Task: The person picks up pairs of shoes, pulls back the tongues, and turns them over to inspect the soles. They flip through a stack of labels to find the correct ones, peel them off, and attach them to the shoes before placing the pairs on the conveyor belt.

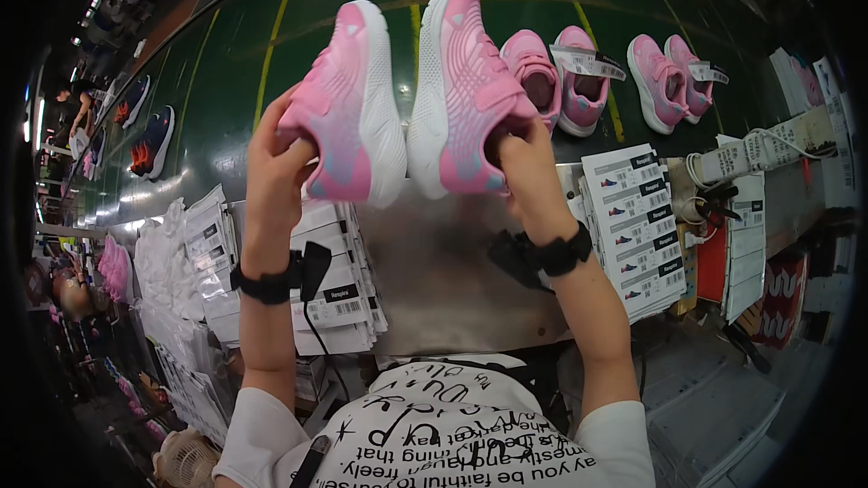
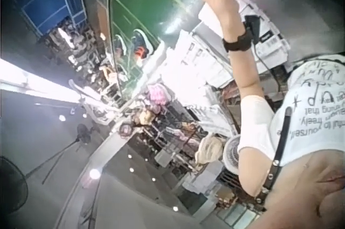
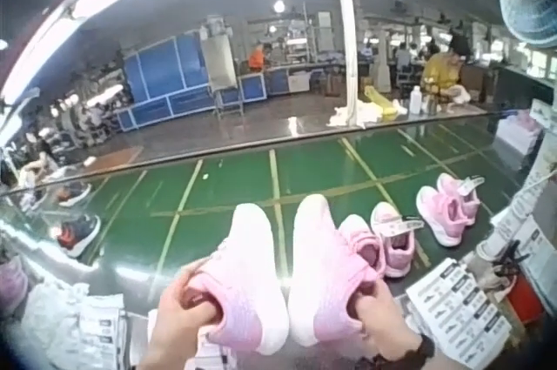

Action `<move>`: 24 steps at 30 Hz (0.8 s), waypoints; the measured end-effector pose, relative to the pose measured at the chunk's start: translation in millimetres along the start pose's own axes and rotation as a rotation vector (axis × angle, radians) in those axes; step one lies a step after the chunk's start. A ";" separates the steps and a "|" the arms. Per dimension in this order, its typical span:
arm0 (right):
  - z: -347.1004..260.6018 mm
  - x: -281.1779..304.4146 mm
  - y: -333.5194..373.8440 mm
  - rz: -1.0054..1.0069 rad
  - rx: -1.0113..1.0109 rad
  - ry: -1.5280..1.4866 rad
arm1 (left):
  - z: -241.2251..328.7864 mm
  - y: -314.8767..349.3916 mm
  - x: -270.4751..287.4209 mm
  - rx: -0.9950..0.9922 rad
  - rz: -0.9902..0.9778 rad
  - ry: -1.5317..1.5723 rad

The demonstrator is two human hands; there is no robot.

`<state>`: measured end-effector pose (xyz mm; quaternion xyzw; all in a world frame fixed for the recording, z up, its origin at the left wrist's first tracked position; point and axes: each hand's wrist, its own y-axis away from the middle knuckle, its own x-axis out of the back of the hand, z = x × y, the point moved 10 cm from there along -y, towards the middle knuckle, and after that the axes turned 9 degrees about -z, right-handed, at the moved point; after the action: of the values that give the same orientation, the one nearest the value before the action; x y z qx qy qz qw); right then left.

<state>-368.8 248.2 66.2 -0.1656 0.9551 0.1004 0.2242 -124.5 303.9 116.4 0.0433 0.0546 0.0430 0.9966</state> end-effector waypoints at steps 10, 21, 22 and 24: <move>25.0 -17.6 -18.6 0.109 0.256 0.898 | -52.1 -44.0 -5.7 0.095 -0.212 -0.728; 144.3 -138.7 104.0 -0.732 -0.131 0.979 | -55.7 149.2 127.8 0.427 0.122 -1.119; 145.4 -145.7 104.5 -0.736 -0.126 0.975 | -52.9 161.0 119.9 0.264 0.196 -1.187; 148.7 -137.8 105.3 -0.625 -0.205 0.905 | -56.5 170.2 117.2 0.265 0.365 -0.915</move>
<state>-231.8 422.6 11.5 -0.4883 0.8470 0.0403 -0.2061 -28.6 488.0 63.6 0.1927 -0.3909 0.1855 0.8807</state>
